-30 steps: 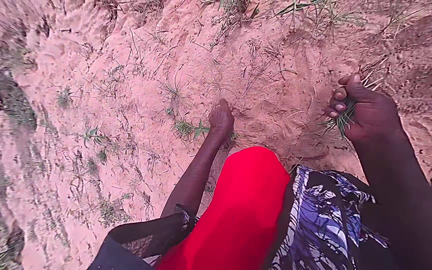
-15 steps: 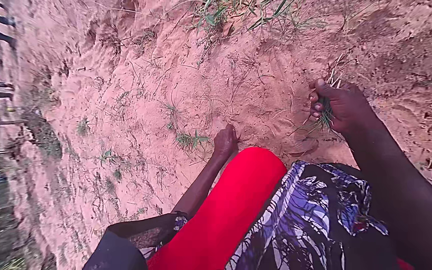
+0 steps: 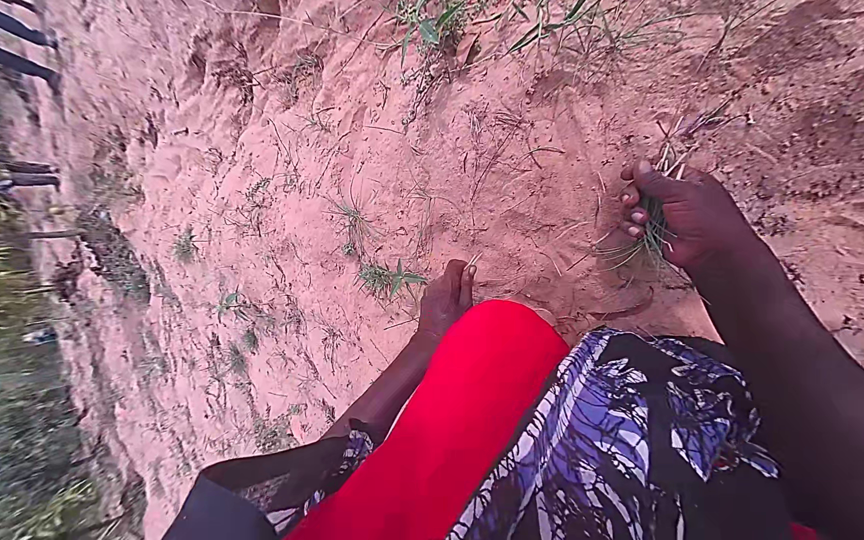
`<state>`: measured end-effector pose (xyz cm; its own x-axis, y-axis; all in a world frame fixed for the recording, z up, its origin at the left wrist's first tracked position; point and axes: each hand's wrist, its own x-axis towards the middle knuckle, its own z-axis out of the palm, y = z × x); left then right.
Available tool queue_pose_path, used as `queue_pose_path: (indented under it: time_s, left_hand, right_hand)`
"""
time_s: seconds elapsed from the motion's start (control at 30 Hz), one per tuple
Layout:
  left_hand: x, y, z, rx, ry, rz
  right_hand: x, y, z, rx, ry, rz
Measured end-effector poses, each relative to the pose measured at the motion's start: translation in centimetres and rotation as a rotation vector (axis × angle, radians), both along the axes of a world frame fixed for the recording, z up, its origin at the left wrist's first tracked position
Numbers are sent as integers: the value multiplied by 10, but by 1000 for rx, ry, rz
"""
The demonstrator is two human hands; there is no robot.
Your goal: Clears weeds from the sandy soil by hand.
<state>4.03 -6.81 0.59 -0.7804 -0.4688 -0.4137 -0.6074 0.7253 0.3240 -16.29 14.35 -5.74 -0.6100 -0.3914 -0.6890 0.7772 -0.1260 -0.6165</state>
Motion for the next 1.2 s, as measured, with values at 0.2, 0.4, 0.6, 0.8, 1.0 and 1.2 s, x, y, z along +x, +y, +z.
queue_pose_path:
  time_s: [0.2, 0.4, 0.6, 0.8, 1.0, 1.2]
  left_hand:
    - [-63, -101, -48, -197, 102, -213]
    - [-97, -95, -46, -312, -415, -30]
    - [-112, -99, -41, -231, -567, -50]
    - [-91, -91, -50, -176, -484, -65]
    - [-59, -64, -57, -158, -320, 41]
    - [-15, -10, -18, -5, -260, -15]
  right_hand:
    - [11, -2, 5, 3, 11, 32]
    - [16, 10, 9, 70, 35, 28]
    - [23, -2, 8, 73, 39, 71]
    - [38, -6, 9, 94, -18, 171]
    - [54, -10, -5, 153, -109, 205]
    - [52, -21, -2, 117, -114, 254]
